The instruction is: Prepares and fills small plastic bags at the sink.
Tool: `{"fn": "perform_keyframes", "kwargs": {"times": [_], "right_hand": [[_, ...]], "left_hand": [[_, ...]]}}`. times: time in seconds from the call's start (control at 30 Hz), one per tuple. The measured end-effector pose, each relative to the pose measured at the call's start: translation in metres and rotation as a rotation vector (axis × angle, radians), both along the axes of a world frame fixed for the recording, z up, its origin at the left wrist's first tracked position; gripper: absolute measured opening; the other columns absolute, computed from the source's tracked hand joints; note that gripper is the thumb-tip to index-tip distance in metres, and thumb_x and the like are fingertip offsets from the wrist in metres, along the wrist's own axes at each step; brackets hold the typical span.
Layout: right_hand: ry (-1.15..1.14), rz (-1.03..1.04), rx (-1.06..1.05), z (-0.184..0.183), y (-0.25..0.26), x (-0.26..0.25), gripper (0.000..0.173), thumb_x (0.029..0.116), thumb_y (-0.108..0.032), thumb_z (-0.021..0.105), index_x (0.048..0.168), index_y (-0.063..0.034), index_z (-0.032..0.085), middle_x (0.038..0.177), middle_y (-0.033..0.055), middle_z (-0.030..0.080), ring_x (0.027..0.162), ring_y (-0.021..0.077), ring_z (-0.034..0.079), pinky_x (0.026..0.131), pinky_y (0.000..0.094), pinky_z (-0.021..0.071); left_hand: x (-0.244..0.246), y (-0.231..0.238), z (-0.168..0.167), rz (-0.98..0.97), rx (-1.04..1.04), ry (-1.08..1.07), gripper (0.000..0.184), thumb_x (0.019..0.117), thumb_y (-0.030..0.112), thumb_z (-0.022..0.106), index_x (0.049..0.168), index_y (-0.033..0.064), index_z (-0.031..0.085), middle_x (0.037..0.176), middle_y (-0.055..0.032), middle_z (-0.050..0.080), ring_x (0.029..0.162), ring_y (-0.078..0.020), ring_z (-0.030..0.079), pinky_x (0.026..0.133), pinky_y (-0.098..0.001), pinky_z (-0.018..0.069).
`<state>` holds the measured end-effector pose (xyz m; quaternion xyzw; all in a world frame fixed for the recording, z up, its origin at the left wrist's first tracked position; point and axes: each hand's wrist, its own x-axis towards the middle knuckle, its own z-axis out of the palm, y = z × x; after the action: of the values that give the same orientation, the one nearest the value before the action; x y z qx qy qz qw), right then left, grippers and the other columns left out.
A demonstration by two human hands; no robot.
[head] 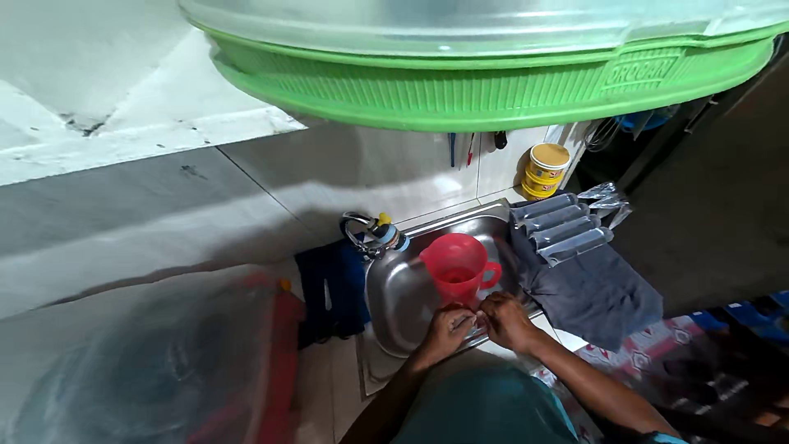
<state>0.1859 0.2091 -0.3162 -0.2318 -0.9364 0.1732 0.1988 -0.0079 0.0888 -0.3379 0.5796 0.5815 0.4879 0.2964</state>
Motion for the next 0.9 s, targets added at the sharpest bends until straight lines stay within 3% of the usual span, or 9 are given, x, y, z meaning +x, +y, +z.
{"fn": "perform_keyframes", "kwargs": {"times": [0.17, 0.3, 0.47, 0.53, 0.63, 0.67, 0.73, 0.8, 0.9], "right_hand": [[0.173, -0.111, -0.226, 0.093, 0.002, 0.003, 0.034, 0.1002, -0.039, 0.058, 0.071, -0.0216, 0.06, 0.065, -0.0104, 0.056, 0.062, 0.0028, 0.057, 0.059, 0.0289, 0.0522], [0.237, 0.002, -0.283, 0.138, -0.025, -0.016, 0.036, 0.1027, -0.041, 0.055, 0.072, -0.0218, 0.06, 0.065, -0.0105, 0.057, 0.061, 0.0027, 0.058, 0.058, 0.0292, 0.0522], [0.402, 0.267, -0.213, 0.193, -0.066, -0.043, 0.034, 0.1017, -0.032, 0.059, 0.075, -0.0116, 0.063, 0.069, 0.0007, 0.062, 0.068, 0.0135, 0.064, 0.064, 0.0377, 0.0551], [0.509, 0.319, -0.196, 0.212, -0.066, -0.044, 0.032, 0.0988, -0.024, 0.062, 0.072, -0.0074, 0.063, 0.067, 0.0042, 0.06, 0.065, 0.0163, 0.062, 0.062, 0.038, 0.0534], [0.718, 0.282, -0.278, 0.254, -0.042, -0.014, 0.031, 0.1002, -0.017, 0.061, 0.073, -0.0031, 0.062, 0.064, 0.0046, 0.059, 0.061, 0.013, 0.059, 0.057, 0.0326, 0.0506], [0.733, 0.233, -0.316, 0.265, -0.028, 0.002, 0.03, 0.1012, -0.018, 0.06, 0.076, -0.0034, 0.063, 0.066, 0.0033, 0.06, 0.061, 0.0111, 0.059, 0.057, 0.0315, 0.0514], [0.752, 0.1, -0.436, 0.269, 0.005, 0.037, 0.03, 0.1049, -0.02, 0.054, 0.082, -0.0044, 0.065, 0.07, 0.0011, 0.062, 0.065, 0.0087, 0.059, 0.061, 0.0292, 0.0513], [0.771, -0.056, -0.546, 0.254, 0.043, 0.076, 0.032, 0.1075, -0.025, 0.05, 0.087, -0.0071, 0.067, 0.073, -0.0005, 0.061, 0.066, 0.0083, 0.058, 0.062, 0.0281, 0.05], [0.813, -0.274, -0.604, 0.211, 0.099, 0.145, 0.031, 0.1071, -0.031, 0.052, 0.092, -0.0106, 0.069, 0.078, -0.0004, 0.064, 0.07, 0.011, 0.059, 0.067, 0.0318, 0.0522]], "left_hand": [[-0.008, -0.005, -0.011, 0.03, 0.207, 0.098, 0.013, 0.0979, 0.018, 0.067, 0.102, 0.0168, 0.079, 0.112, 0.0038, 0.075, 0.118, -0.0151, 0.065, 0.109, -0.0385, 0.0507], [-0.01, -0.024, 0.01, 0.144, 0.285, 0.102, 0.014, 0.0973, 0.014, 0.065, 0.1, 0.0143, 0.079, 0.115, 0.0001, 0.075, 0.121, -0.02, 0.065, 0.11, -0.0416, 0.0512], [0.022, -0.061, 0.101, 0.414, 0.267, 0.173, 0.015, 0.0855, 0.009, 0.066, 0.092, -0.0022, 0.073, 0.092, -0.0077, 0.073, 0.092, -0.0086, 0.069, 0.091, -0.0265, 0.0563], [0.038, -0.065, 0.141, 0.421, 0.212, 0.177, 0.018, 0.089, 0.006, 0.059, 0.094, -0.0085, 0.069, 0.093, -0.0124, 0.07, 0.092, -0.0093, 0.067, 0.091, -0.0249, 0.0546], [0.051, -0.061, 0.181, 0.327, 0.24, 0.299, 0.047, 0.0954, 0.031, 0.061, 0.116, -0.0111, 0.065, 0.113, -0.0165, 0.069, 0.108, -0.0085, 0.065, 0.096, -0.0256, 0.0532], [0.054, -0.063, 0.19, 0.253, 0.217, 0.34, 0.08, 0.0918, 0.048, 0.068, 0.139, -0.0138, 0.048, 0.137, -0.0228, 0.058, 0.127, -0.014, 0.057, 0.109, -0.0297, 0.0469], [0.072, -0.06, 0.216, 0.243, 0.096, 0.451, 0.127, 0.0685, 0.047, 0.089, 0.154, -0.0154, 0.02, 0.149, -0.0321, 0.044, 0.138, -0.0301, 0.048, 0.116, -0.0423, 0.0407], [0.099, -0.051, 0.224, 0.284, -0.08, 0.499, 0.127, 0.0638, 0.026, 0.094, 0.157, -0.0115, 0.017, 0.135, -0.0291, 0.057, 0.123, -0.0348, 0.059, 0.105, -0.0507, 0.0497], [0.114, -0.011, 0.152, 0.156, -0.129, 0.491, 0.099, 0.08, 0.024, 0.084, 0.161, 0.0089, 0.029, 0.119, -0.0161, 0.068, 0.101, -0.0242, 0.07, 0.087, -0.0448, 0.0602]]}}
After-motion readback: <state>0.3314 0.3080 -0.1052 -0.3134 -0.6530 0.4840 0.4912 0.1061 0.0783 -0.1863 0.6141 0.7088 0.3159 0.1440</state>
